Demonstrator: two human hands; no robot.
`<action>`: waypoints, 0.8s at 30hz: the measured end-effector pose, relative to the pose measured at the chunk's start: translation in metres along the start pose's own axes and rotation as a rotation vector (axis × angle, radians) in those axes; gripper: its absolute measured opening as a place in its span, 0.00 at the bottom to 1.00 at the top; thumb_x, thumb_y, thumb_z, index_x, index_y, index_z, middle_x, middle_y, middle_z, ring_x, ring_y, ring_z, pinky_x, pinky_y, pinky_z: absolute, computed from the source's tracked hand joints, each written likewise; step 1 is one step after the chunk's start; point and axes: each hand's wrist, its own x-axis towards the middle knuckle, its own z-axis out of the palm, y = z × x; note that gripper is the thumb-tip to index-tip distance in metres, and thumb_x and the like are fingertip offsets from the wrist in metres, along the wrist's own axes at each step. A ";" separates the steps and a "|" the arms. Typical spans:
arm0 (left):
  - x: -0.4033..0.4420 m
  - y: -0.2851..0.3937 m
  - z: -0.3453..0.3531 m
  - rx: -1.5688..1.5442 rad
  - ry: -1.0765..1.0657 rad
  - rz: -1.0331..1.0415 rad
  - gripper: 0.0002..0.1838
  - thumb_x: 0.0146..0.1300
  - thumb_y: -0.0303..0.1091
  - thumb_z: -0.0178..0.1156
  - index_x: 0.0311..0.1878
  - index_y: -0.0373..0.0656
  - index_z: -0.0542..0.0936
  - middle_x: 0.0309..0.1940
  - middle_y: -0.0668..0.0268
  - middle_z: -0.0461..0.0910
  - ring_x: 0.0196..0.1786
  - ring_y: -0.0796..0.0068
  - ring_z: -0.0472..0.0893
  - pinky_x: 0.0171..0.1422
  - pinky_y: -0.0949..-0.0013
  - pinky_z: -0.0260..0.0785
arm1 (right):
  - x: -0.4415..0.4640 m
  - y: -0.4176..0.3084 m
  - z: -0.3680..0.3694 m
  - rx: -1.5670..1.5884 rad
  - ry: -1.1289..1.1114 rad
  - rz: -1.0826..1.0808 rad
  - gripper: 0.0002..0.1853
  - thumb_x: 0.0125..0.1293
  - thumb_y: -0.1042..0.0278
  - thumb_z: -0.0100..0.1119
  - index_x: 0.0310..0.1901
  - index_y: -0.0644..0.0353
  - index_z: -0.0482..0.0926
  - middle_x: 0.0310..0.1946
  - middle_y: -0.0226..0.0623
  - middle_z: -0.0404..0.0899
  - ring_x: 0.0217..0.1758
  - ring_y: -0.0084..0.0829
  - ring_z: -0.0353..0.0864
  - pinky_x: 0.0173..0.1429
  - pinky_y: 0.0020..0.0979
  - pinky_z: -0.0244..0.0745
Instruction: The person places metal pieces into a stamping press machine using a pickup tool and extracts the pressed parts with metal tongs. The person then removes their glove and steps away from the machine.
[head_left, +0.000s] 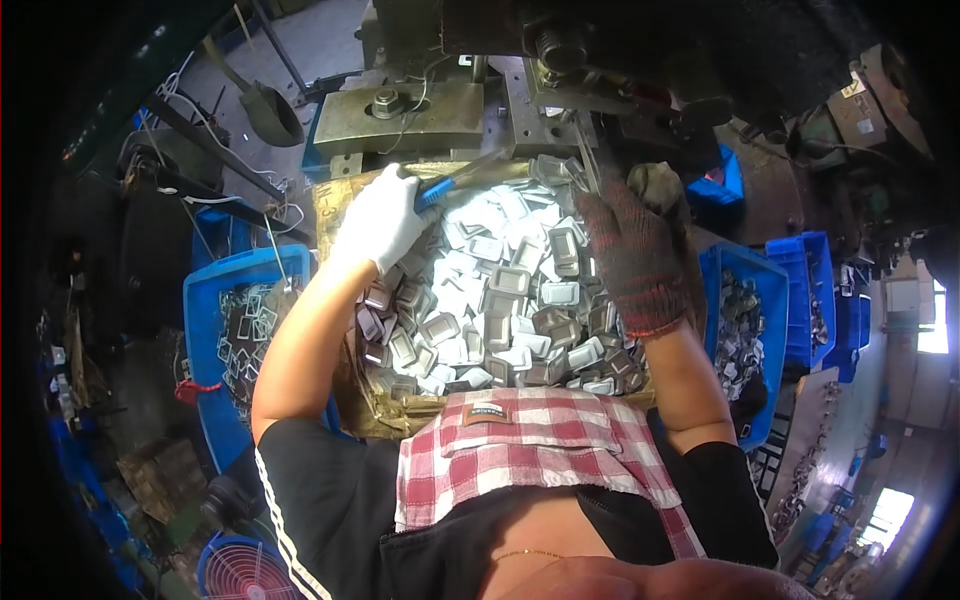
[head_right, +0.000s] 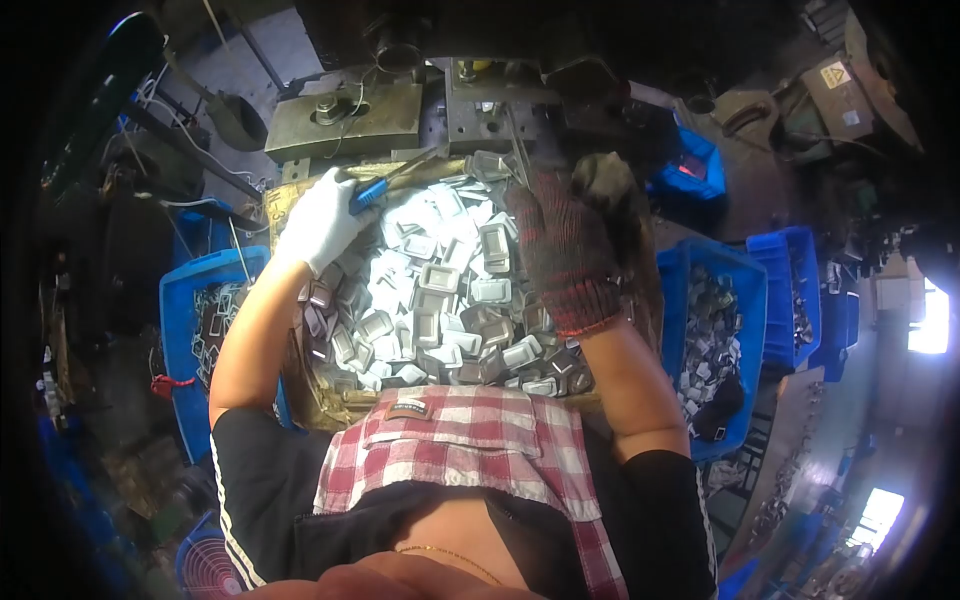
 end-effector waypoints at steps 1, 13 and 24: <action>0.001 0.001 -0.003 -0.002 -0.004 0.004 0.20 0.64 0.46 0.65 0.46 0.37 0.82 0.50 0.49 0.78 0.49 0.46 0.82 0.55 0.51 0.75 | 0.001 -0.008 -0.004 0.050 -0.011 0.068 0.15 0.69 0.61 0.63 0.53 0.57 0.82 0.50 0.46 0.83 0.47 0.44 0.85 0.50 0.39 0.79; 0.000 -0.002 -0.009 -0.438 0.185 -0.155 0.14 0.61 0.39 0.67 0.44 0.40 0.83 0.33 0.58 0.85 0.35 0.64 0.84 0.43 0.62 0.74 | 0.008 0.011 -0.011 -0.467 0.212 -0.485 0.09 0.59 0.69 0.66 0.43 0.54 0.85 0.46 0.38 0.82 0.49 0.44 0.79 0.55 0.43 0.73; -0.001 0.005 -0.007 -1.403 -0.180 -0.344 0.14 0.64 0.34 0.67 0.49 0.39 0.80 0.36 0.63 0.84 0.35 0.76 0.82 0.39 0.70 0.77 | -0.051 -0.010 -0.047 0.478 -0.197 0.347 0.17 0.71 0.67 0.63 0.61 0.53 0.82 0.39 0.26 0.80 0.28 0.14 0.72 0.30 0.22 0.70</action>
